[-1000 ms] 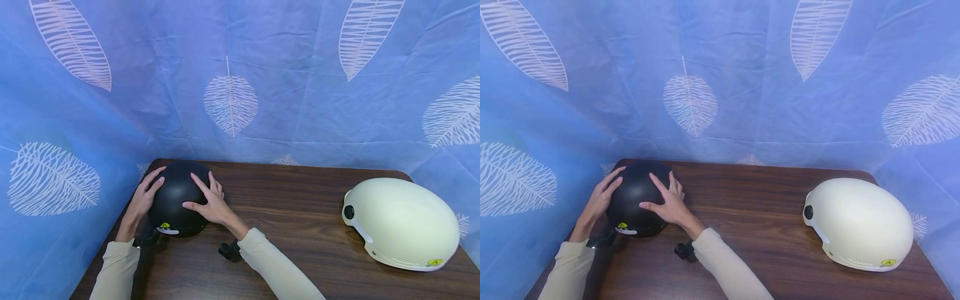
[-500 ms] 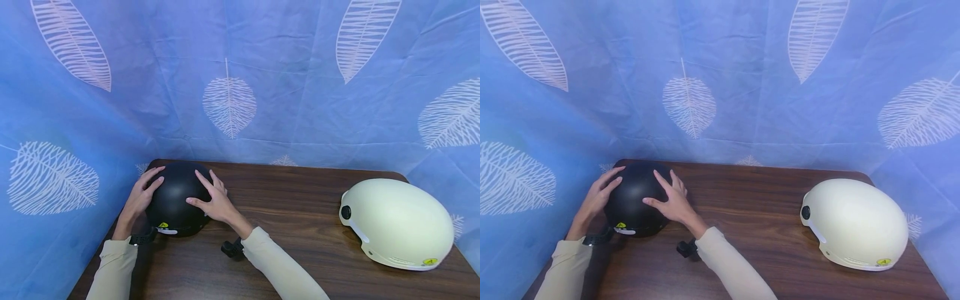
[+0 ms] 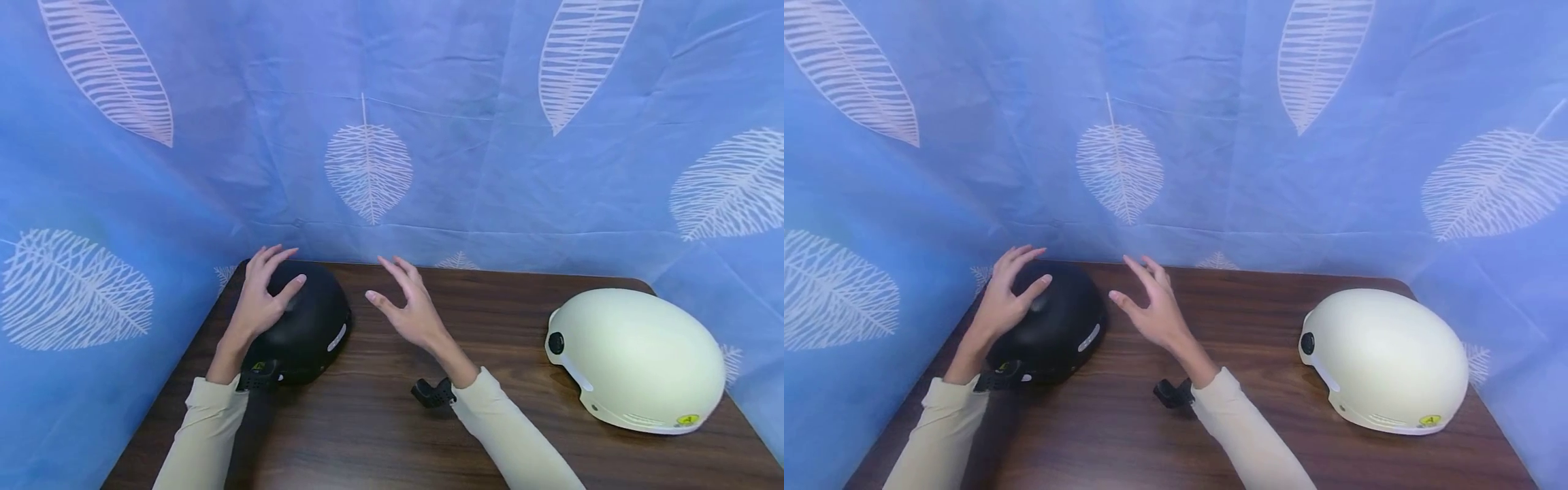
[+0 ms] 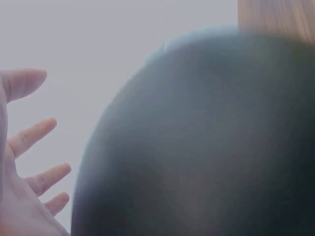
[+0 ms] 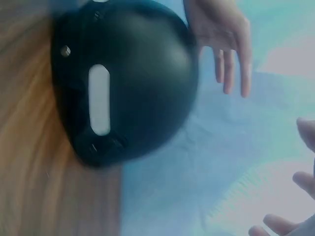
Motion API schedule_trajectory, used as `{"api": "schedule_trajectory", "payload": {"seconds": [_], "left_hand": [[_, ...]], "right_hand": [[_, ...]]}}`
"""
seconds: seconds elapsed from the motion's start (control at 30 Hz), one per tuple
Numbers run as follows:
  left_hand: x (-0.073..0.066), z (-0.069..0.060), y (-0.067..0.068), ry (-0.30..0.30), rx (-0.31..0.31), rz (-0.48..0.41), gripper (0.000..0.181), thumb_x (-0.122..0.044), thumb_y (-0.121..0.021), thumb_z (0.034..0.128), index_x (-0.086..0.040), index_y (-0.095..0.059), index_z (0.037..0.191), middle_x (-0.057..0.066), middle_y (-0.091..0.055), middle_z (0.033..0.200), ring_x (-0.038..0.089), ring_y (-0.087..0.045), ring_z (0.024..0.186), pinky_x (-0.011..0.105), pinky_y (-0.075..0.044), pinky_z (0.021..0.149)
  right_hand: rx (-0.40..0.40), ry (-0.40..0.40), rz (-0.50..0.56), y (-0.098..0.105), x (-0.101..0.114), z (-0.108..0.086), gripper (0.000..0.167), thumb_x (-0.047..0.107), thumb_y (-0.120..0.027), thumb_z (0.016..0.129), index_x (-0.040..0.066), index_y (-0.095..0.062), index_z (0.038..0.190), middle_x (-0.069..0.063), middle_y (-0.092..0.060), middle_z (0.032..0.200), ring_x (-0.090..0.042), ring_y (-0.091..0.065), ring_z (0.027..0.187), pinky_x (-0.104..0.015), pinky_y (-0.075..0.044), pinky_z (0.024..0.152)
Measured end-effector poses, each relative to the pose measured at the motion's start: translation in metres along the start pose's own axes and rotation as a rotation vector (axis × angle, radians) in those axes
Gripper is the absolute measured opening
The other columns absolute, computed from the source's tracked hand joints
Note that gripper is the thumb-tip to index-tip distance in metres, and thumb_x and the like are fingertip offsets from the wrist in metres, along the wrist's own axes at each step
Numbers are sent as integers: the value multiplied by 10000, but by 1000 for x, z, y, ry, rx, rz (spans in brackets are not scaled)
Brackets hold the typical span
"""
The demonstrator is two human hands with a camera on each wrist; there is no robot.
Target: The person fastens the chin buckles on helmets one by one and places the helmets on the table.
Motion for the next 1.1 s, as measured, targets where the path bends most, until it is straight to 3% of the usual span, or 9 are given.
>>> {"api": "schedule_trajectory", "payload": {"seconds": [0.23,0.43,0.7,0.9,1.1], "left_hand": [[-39,13,-44,-100,35,-60,485,-291,-654,952,-160,-559,1409,145,-347,1561,348,-101,1506,684,-118,1125],[-66,18,-87,-118,120,-94,497,-329,-640,963,-154,-547,1419,118,-318,1578,310,-96,1514,668,-163,1127],[-98,24,-142,-118,235,-161,519,-346,-633,969,-183,-513,1447,104,-311,1580,311,-163,1498,628,-230,1129],[-124,23,-179,-135,310,-195,532,-352,-623,968,-173,-498,1453,132,-326,1564,334,-219,1474,607,-276,1115],[-152,22,-215,-155,400,-212,555,-389,-595,976,-209,-455,1483,98,-315,1574,302,-230,1475,558,-296,1125]], "right_hand": [[-111,-14,-16,65,-7,-23,567,317,-635,976,251,-434,1502,-49,-322,1569,-263,-331,1421,-534,-303,1118],[-229,-40,-87,121,-14,-47,557,232,-657,965,183,-462,1485,-86,-335,1556,-288,-346,1407,-543,-321,1098],[-351,-108,-175,191,-24,-83,563,248,-630,979,161,-439,1502,-102,-246,1591,-310,-259,1451,-552,-274,1114],[-435,-189,-264,237,-39,-110,546,247,-634,974,172,-466,1488,-79,-275,1580,-184,-257,1454,-294,-267,1116],[-536,-237,-328,279,-54,-143,536,201,-623,967,190,-479,1483,-56,-296,1573,-104,-250,1442,-189,-248,1093]]}}
Point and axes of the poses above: each hand's wrist, its own z-axis towards the middle knuckle, its own y-axis out of the back of the hand, x = y × z, the point moved 1 cm from there along z, towards the middle knuckle
